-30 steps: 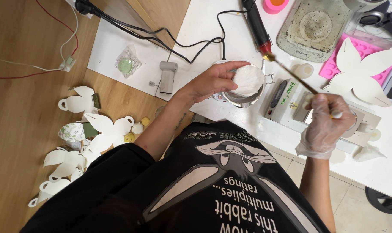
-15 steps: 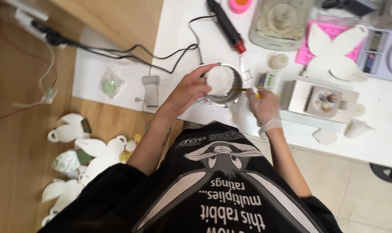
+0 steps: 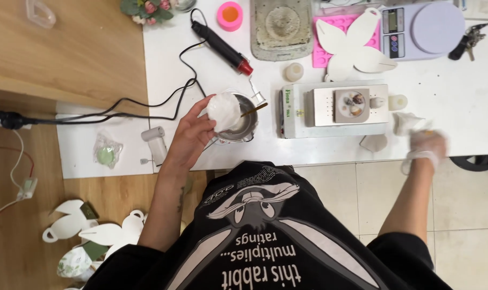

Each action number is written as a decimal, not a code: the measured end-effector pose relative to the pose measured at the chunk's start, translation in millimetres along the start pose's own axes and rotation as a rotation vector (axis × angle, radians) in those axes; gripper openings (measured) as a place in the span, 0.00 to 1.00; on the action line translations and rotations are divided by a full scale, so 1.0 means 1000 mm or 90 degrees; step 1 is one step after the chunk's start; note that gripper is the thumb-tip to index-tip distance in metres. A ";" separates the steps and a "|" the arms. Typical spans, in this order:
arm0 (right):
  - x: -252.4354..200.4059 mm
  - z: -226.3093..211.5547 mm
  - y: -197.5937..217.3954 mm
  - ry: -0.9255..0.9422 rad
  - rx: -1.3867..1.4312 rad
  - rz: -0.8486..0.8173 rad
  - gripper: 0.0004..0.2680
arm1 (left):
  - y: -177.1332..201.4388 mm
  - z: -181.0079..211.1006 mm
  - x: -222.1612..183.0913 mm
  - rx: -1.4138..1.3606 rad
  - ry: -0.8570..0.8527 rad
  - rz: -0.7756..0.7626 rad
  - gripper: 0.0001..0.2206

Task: Creating a decorative flower by dipping and assembling wax petals using melted wax.

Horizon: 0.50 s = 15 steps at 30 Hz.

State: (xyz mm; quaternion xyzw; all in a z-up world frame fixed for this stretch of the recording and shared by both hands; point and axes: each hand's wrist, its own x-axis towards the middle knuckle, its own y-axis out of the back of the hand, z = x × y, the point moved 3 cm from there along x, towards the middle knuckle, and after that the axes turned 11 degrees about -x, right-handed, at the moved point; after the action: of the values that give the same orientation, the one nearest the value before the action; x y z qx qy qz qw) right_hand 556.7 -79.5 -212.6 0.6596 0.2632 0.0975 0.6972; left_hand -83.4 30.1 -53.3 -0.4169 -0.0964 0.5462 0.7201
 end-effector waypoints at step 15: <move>0.000 0.065 -0.029 0.171 0.437 0.308 0.12 | -0.057 0.009 -0.002 0.134 0.007 -0.048 0.35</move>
State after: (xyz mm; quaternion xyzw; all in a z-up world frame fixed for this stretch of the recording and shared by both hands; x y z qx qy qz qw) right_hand 582.7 -139.5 -241.7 0.8772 0.2069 0.2497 0.3541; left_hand -49.4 30.0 -7.3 -0.3384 -0.0503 0.5235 0.7803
